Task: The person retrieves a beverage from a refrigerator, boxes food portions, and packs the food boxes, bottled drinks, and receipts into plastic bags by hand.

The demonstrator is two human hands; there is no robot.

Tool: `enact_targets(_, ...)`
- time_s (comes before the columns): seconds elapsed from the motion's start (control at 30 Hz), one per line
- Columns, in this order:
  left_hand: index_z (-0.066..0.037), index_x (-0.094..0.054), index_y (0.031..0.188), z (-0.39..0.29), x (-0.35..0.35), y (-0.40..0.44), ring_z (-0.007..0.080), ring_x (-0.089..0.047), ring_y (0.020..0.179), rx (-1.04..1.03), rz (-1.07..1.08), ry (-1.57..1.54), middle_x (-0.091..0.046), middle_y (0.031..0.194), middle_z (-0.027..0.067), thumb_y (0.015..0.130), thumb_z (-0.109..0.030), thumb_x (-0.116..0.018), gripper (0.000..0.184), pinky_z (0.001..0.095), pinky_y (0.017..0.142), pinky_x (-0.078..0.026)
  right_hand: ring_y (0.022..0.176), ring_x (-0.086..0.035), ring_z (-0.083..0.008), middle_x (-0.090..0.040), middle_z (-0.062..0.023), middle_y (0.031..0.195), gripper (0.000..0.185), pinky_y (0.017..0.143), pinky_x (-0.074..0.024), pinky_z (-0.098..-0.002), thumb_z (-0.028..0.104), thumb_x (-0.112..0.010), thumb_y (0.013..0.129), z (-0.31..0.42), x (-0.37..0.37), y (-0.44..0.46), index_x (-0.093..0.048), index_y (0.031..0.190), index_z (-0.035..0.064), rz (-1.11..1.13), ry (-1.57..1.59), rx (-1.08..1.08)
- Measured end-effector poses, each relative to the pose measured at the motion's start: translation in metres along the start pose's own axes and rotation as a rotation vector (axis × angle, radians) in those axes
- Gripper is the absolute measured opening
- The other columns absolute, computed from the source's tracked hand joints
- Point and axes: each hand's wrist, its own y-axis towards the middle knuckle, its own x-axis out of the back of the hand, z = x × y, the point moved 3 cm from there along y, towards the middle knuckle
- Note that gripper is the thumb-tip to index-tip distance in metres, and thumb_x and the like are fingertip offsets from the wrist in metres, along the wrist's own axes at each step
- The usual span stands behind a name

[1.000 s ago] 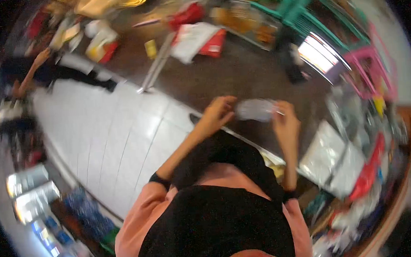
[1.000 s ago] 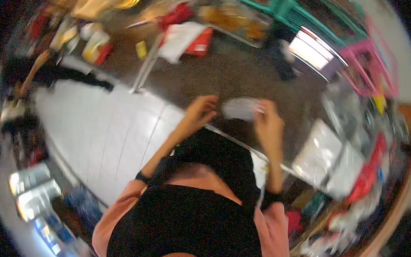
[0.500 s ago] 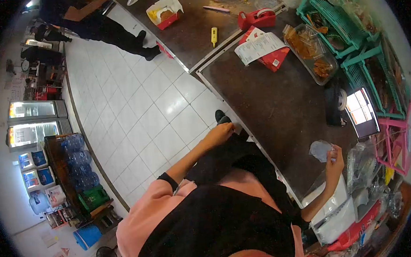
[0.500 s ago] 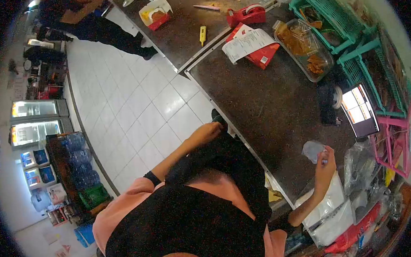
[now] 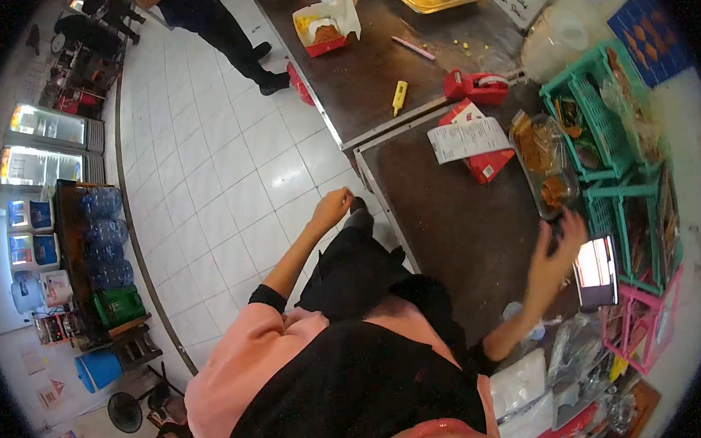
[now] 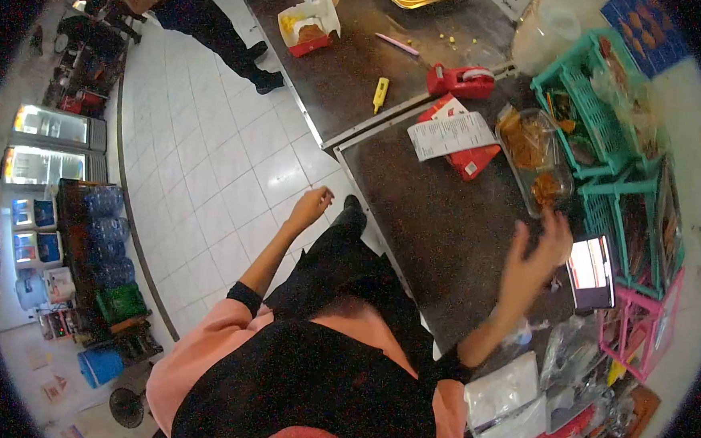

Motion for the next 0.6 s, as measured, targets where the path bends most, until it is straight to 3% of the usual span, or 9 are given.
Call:
enact_targets(0.1, 0.000, -0.055, 0.091, 0.036, -0.013, -0.010, 0.0243, -0.062, 0.071, 0.175, 0.075, 0.109, -0.063, 0.079, 0.0131, 0.084, -0.013, -0.049, 0.016, 0.0327, 0.064, -0.048, 0.112, -0.040, -0.0317, -0.042, -0.0172, 0.119, 0.031, 0.093, -0.0333, -0.0395, 0.016, -0.058, 0.080, 0.065, -0.095, 0.035, -0.052, 0.108, 0.0026, 0.398, 0.382, 0.120)
enact_targets(0.2, -0.002, -0.056, 0.089, 0.063, -0.008, -0.006, 0.0289, -0.062, 0.072, 0.251, 0.003, -0.153, -0.063, 0.077, 0.0157, 0.083, -0.017, -0.049, 0.018, 0.0370, 0.064, -0.048, 0.107, -0.046, -0.0331, -0.047, -0.0190, 0.114, 0.030, 0.090, -0.0373, -0.0363, 0.011, -0.058, 0.079, 0.116, -0.201, 0.047, -0.052, 0.106, -0.0008, 0.653, 0.580, 0.366)
enact_targets(0.3, 0.000, -0.056, 0.092, 0.078, 0.027, 0.026, 0.0215, -0.063, 0.067, 0.330, -0.147, -0.393, -0.063, 0.075, 0.0143, 0.084, -0.012, -0.049, 0.016, 0.0302, 0.057, -0.049, 0.103, -0.051, -0.0307, -0.049, -0.0188, 0.112, 0.032, 0.086, -0.0414, -0.0344, 0.011, -0.058, 0.080, 0.147, -0.317, 0.062, -0.050, 0.109, -0.0019, 0.775, 0.812, 0.340)
enact_targets(0.37, 0.001, -0.055, 0.092, 0.092, 0.062, 0.071, 0.0188, -0.063, 0.066, 0.297, -0.280, -0.467, -0.063, 0.075, 0.0131, 0.085, -0.014, -0.050, 0.018, 0.0274, 0.056, -0.049, 0.099, -0.055, -0.0264, -0.052, -0.0197, 0.109, 0.034, 0.080, -0.0455, -0.0330, 0.012, -0.058, 0.081, 0.165, -0.394, 0.079, -0.049, 0.111, -0.0028, 0.811, 1.020, 0.061)
enact_targets(0.4, 0.001, -0.054, 0.093, 0.091, 0.088, 0.100, 0.0187, -0.063, 0.066, 0.291, -0.349, -0.512, -0.063, 0.076, 0.0125, 0.085, -0.016, -0.052, 0.019, 0.0269, 0.056, -0.048, 0.095, -0.058, -0.0247, -0.054, -0.0199, 0.107, 0.037, 0.076, -0.0475, -0.0319, 0.012, -0.057, 0.082, 0.177, -0.424, 0.098, -0.047, 0.114, -0.0029, 0.820, 0.942, 0.047)
enact_targets(0.43, 0.002, -0.054, 0.096, 0.084, 0.120, 0.131, 0.0183, -0.063, 0.071, 0.295, -0.373, -0.337, -0.062, 0.081, 0.0111, 0.085, -0.017, -0.052, 0.022, 0.0270, 0.061, -0.049, 0.096, -0.057, -0.0281, -0.056, -0.0197, 0.106, 0.039, 0.080, -0.0466, -0.0319, 0.009, -0.055, 0.082, 0.188, -0.456, 0.113, -0.045, 0.117, -0.0032, 0.775, 0.880, -0.031)
enact_targets(0.47, 0.002, -0.053, 0.099, 0.080, 0.150, 0.165, 0.0180, -0.062, 0.076, 0.293, -0.390, -0.159, -0.061, 0.086, 0.0096, 0.086, -0.019, -0.052, 0.025, 0.0270, 0.065, -0.050, 0.096, -0.058, -0.0257, -0.056, -0.0184, 0.108, 0.040, 0.080, -0.0461, -0.0302, 0.010, -0.055, 0.082, 0.195, -0.493, 0.125, -0.045, 0.118, -0.0028, 0.669, 0.894, -0.088)
enact_targets(0.53, 0.002, -0.048, 0.106, 0.099, 0.184, 0.234, 0.0205, -0.061, 0.078, 0.260, -0.433, -0.429, -0.058, 0.097, 0.0140, 0.085, -0.022, -0.055, 0.034, 0.0288, 0.068, -0.050, 0.096, -0.058, -0.0233, -0.055, -0.0172, 0.110, 0.041, 0.080, -0.0457, -0.0284, 0.010, -0.055, 0.082, 0.211, -0.538, 0.139, -0.044, 0.119, -0.0023, 0.555, 0.908, -0.178)
enact_targets(0.6, 0.002, -0.037, 0.116, 0.109, 0.206, 0.297, 0.0234, -0.059, 0.086, 0.265, -0.407, -0.587, -0.049, 0.109, 0.0183, 0.082, -0.025, -0.060, 0.050, 0.0304, 0.069, -0.051, 0.107, -0.050, -0.0287, -0.044, -0.0224, 0.121, 0.045, 0.081, -0.0462, -0.0330, 0.008, -0.053, 0.082, 0.228, -0.551, 0.152, -0.039, 0.123, -0.0024, 0.367, 0.935, -0.225)
